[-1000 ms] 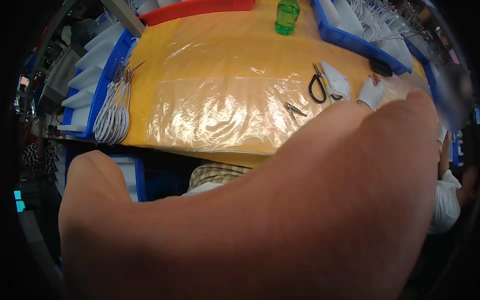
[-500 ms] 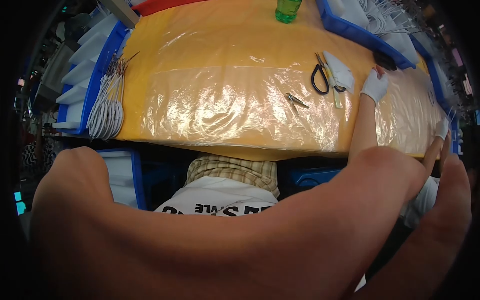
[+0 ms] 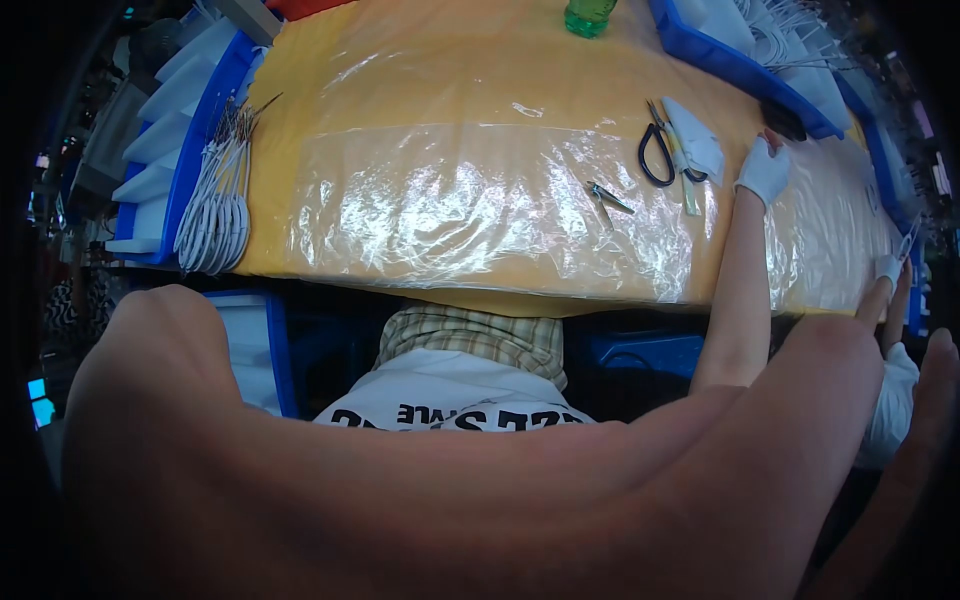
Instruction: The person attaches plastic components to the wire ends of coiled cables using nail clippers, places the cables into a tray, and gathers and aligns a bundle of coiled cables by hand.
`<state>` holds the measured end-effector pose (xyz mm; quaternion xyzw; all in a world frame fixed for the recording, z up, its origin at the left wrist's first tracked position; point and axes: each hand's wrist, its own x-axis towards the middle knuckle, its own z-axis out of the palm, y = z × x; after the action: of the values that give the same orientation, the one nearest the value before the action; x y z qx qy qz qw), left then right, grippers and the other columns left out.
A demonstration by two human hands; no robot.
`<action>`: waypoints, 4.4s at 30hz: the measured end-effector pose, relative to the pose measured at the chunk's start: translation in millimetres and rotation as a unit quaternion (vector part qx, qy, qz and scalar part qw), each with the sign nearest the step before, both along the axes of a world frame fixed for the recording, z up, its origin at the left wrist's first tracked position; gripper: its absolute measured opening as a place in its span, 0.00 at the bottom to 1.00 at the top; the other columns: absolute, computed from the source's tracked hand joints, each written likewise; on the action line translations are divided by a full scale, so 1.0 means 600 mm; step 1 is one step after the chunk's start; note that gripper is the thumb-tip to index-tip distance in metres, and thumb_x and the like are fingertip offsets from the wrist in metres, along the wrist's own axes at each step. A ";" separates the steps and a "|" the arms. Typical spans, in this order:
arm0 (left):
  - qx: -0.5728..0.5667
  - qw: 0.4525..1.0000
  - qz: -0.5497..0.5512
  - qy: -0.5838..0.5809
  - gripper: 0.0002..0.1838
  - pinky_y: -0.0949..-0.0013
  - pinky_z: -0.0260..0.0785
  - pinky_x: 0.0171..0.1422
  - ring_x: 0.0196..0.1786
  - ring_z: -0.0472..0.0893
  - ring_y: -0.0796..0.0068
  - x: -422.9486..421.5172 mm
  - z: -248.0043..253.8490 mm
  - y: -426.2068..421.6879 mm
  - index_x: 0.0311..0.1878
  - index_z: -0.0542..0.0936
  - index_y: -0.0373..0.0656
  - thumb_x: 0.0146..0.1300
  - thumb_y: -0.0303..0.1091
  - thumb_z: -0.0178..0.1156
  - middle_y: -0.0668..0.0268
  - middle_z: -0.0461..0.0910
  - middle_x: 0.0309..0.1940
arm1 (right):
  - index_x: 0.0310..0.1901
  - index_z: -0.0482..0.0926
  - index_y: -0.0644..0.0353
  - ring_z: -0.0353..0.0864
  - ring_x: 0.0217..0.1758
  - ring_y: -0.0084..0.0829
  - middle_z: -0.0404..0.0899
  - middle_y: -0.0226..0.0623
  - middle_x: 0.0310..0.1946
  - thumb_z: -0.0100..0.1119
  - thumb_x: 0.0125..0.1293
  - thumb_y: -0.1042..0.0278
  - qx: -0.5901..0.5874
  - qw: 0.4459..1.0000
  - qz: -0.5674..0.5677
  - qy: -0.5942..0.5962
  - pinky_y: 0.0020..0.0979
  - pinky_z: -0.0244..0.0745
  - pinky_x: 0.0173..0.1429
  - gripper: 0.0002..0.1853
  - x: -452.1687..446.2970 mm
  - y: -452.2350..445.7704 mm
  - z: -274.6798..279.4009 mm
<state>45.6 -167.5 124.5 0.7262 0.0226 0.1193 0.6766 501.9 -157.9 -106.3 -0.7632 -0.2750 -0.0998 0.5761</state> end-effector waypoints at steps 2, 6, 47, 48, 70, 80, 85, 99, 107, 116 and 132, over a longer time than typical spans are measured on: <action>0.012 1.000 0.001 0.000 0.27 0.66 0.64 0.50 0.44 0.72 0.61 0.002 -0.003 -0.001 0.51 0.59 0.29 0.47 0.27 0.55 0.50 0.70 0.41 | 0.43 0.75 0.64 0.76 0.44 0.29 0.77 0.39 0.41 0.51 0.57 0.68 0.009 1.000 0.013 0.015 0.25 0.67 0.49 0.13 0.006 0.004 -0.008; 0.033 0.999 -0.005 -0.004 0.26 0.66 0.64 0.49 0.43 0.72 0.61 0.009 -0.005 -0.001 0.50 0.60 0.29 0.47 0.27 0.55 0.50 0.70 0.41 | 0.43 0.75 0.63 0.76 0.44 0.30 0.77 0.39 0.41 0.51 0.57 0.68 -0.013 1.000 0.006 0.000 0.25 0.67 0.50 0.13 -0.002 -0.001 -0.001; 0.282 0.958 -0.034 -0.042 0.19 0.69 0.67 0.42 0.37 0.74 0.64 0.071 -0.020 -0.022 0.42 0.66 0.31 0.45 0.27 0.55 0.53 0.72 0.34 | 0.40 0.77 0.60 0.77 0.42 0.28 0.78 0.37 0.39 0.52 0.56 0.67 -0.058 0.998 -0.017 -0.022 0.25 0.67 0.47 0.12 -0.021 0.001 0.011; 0.290 0.956 -0.030 -0.040 0.19 0.69 0.67 0.42 0.37 0.74 0.64 0.069 -0.020 -0.022 0.42 0.66 0.31 0.45 0.27 0.55 0.53 0.72 0.34 | 0.41 0.77 0.60 0.77 0.42 0.27 0.78 0.37 0.39 0.52 0.56 0.66 -0.081 0.996 -0.029 -0.028 0.25 0.67 0.47 0.12 -0.020 0.002 0.011; 0.427 0.902 -0.023 -0.064 0.15 0.70 0.69 0.38 0.33 0.75 0.65 0.084 -0.017 -0.032 0.37 0.69 0.32 0.44 0.27 0.55 0.54 0.73 0.30 | 0.40 0.77 0.61 0.77 0.41 0.28 0.79 0.36 0.38 0.52 0.56 0.67 -0.049 0.999 0.000 -0.022 0.25 0.68 0.47 0.12 -0.011 0.004 0.000; 0.485 0.870 -0.033 -0.084 0.13 0.71 0.69 0.36 0.32 0.76 0.66 0.091 -0.013 -0.041 0.35 0.71 0.32 0.44 0.27 0.55 0.55 0.73 0.28 | 0.43 0.76 0.62 0.76 0.42 0.26 0.78 0.36 0.40 0.52 0.57 0.70 -0.074 0.997 -0.007 -0.012 0.22 0.66 0.48 0.12 -0.019 -0.001 0.017; 0.518 0.853 -0.012 -0.058 0.13 0.71 0.70 0.35 0.31 0.76 0.66 0.069 -0.012 -0.036 0.34 0.71 0.32 0.44 0.28 0.55 0.55 0.74 0.27 | 0.42 0.76 0.61 0.76 0.43 0.27 0.78 0.37 0.39 0.50 0.57 0.68 -0.066 0.997 0.013 -0.023 0.23 0.67 0.48 0.12 -0.004 0.003 -0.003; 0.462 0.627 0.475 0.409 0.30 0.68 0.65 0.50 0.44 0.73 0.58 -0.320 -0.049 0.259 0.42 0.74 0.32 0.49 0.53 0.60 0.53 0.74 0.40 | 0.45 0.73 0.64 0.74 0.47 0.27 0.75 0.38 0.43 0.48 0.60 0.70 -0.035 0.998 0.058 -0.016 0.24 0.65 0.51 0.13 0.020 -0.003 -0.020; 0.331 0.567 0.276 0.702 0.46 0.67 0.65 0.51 0.45 0.75 0.57 -0.339 -0.137 0.318 0.43 0.75 0.31 0.31 0.68 0.62 0.49 0.75 0.43 | 0.44 0.74 0.64 0.75 0.45 0.27 0.76 0.38 0.42 0.48 0.59 0.68 -0.091 0.995 0.024 -0.029 0.25 0.66 0.50 0.13 0.024 -0.004 -0.021; 0.192 0.632 0.279 0.697 0.43 0.50 0.49 0.61 0.52 0.72 0.56 -0.372 -0.198 0.370 0.48 0.73 0.33 0.29 0.57 0.66 0.51 0.73 0.48 | 0.44 0.74 0.64 0.75 0.44 0.27 0.76 0.38 0.41 0.47 0.59 0.69 -0.060 0.997 0.047 -0.021 0.25 0.66 0.49 0.13 0.046 0.000 -0.041; 0.303 0.623 0.276 0.666 0.34 0.47 0.52 0.56 0.47 0.74 0.57 -0.327 -0.204 0.322 0.42 0.75 0.34 0.32 0.49 0.65 0.55 0.76 0.42 | 0.45 0.75 0.62 0.76 0.43 0.29 0.77 0.37 0.41 0.46 0.57 0.68 -0.107 0.993 0.027 -0.048 0.25 0.66 0.48 0.15 0.030 0.000 -0.025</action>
<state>-150.6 25.8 2.4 0.7304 0.6295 -0.2160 0.1536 520.1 -157.7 -121.3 -0.8069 -0.3318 -0.0905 0.4803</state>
